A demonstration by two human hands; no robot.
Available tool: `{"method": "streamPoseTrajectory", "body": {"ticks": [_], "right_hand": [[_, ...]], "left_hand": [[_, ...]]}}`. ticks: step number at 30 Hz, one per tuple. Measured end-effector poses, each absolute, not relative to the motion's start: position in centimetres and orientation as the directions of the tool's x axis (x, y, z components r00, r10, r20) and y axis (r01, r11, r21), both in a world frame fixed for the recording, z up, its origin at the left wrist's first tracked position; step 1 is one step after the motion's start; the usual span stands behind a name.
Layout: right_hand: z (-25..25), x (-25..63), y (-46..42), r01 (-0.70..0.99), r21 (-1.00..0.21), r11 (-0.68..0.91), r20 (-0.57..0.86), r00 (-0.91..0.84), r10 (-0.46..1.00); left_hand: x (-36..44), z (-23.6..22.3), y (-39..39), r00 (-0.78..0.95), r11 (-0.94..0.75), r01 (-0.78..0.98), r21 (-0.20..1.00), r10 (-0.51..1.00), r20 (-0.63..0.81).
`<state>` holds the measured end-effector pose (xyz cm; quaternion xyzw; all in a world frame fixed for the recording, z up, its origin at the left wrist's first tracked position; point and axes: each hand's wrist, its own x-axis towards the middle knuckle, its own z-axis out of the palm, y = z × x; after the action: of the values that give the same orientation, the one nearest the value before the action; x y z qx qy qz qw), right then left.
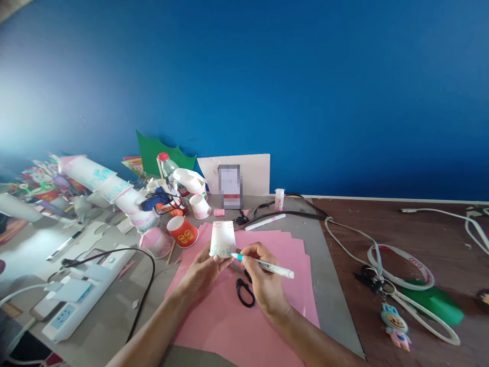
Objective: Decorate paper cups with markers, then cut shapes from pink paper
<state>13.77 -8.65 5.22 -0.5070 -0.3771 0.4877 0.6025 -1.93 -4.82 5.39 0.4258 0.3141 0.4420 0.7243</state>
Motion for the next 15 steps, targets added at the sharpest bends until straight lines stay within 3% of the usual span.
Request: {"method": "streamPoseTrajectory", "body": {"ticks": [15], "right_hand": [[5.42,13.56,-9.00,-0.190,-0.977,0.096,0.057,0.206,0.977]], "left_hand": [[-1.90,5.47,-4.96,0.391,0.258,-0.381,0.888,0.915,-0.098]]}}
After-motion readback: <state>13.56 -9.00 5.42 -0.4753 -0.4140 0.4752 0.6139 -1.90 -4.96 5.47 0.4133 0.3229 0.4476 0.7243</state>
